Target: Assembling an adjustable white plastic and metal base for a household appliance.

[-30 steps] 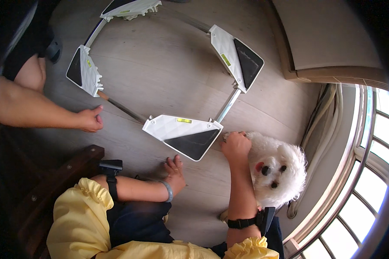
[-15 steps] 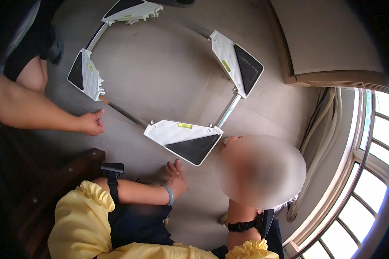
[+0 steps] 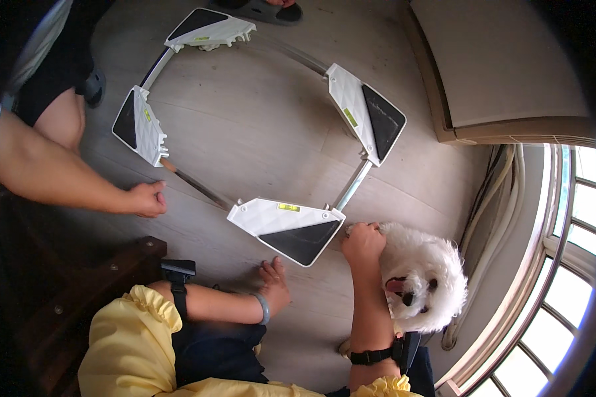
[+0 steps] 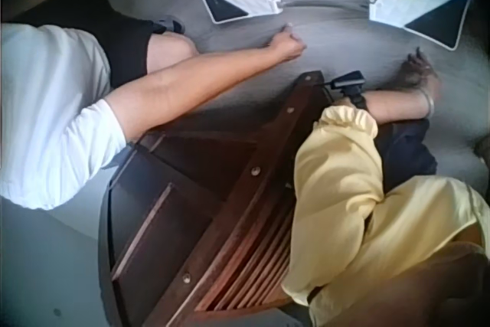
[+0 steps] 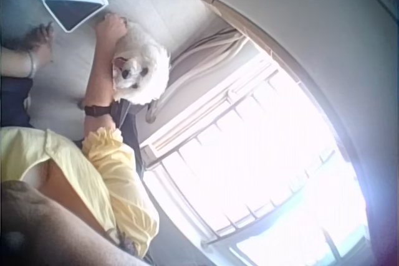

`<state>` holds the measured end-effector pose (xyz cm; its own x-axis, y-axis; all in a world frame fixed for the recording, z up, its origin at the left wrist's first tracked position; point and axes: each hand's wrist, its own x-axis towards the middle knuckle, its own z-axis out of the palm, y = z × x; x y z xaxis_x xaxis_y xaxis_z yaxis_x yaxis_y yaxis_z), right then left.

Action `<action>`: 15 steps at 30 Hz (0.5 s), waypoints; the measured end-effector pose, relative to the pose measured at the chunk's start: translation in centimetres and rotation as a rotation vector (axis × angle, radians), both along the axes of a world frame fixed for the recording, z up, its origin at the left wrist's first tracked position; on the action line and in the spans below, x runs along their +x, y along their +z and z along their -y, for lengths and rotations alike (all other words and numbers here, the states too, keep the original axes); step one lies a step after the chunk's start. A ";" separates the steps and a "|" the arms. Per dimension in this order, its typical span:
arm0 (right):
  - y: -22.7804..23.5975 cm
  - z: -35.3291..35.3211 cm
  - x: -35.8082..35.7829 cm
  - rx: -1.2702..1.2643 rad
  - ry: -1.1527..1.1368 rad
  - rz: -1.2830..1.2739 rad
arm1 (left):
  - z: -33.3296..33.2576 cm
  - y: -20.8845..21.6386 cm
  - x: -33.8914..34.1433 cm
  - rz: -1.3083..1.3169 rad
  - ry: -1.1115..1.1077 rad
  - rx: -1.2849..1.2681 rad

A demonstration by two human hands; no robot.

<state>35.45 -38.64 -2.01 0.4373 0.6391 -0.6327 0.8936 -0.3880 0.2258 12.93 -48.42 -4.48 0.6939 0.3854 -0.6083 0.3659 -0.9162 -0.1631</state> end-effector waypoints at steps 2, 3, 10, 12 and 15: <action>0.0 0.0 0.0 0.007 0.000 -0.001 | -0.2 0.3 -0.1 0.005 -0.005 0.003; 0.0 -0.1 -0.1 0.007 0.008 -0.009 | -0.3 0.3 -0.1 0.009 -0.009 0.005; 0.1 0.1 -0.6 0.061 0.028 0.027 | 1.1 -0.9 -0.1 -0.046 -0.010 0.100; 0.2 0.2 -0.3 0.069 0.041 0.027 | 0.9 -0.5 0.1 -0.016 0.007 0.081; 0.1 0.2 -0.4 0.041 0.022 -0.003 | 0.3 0.2 0.2 -0.061 -0.006 -0.018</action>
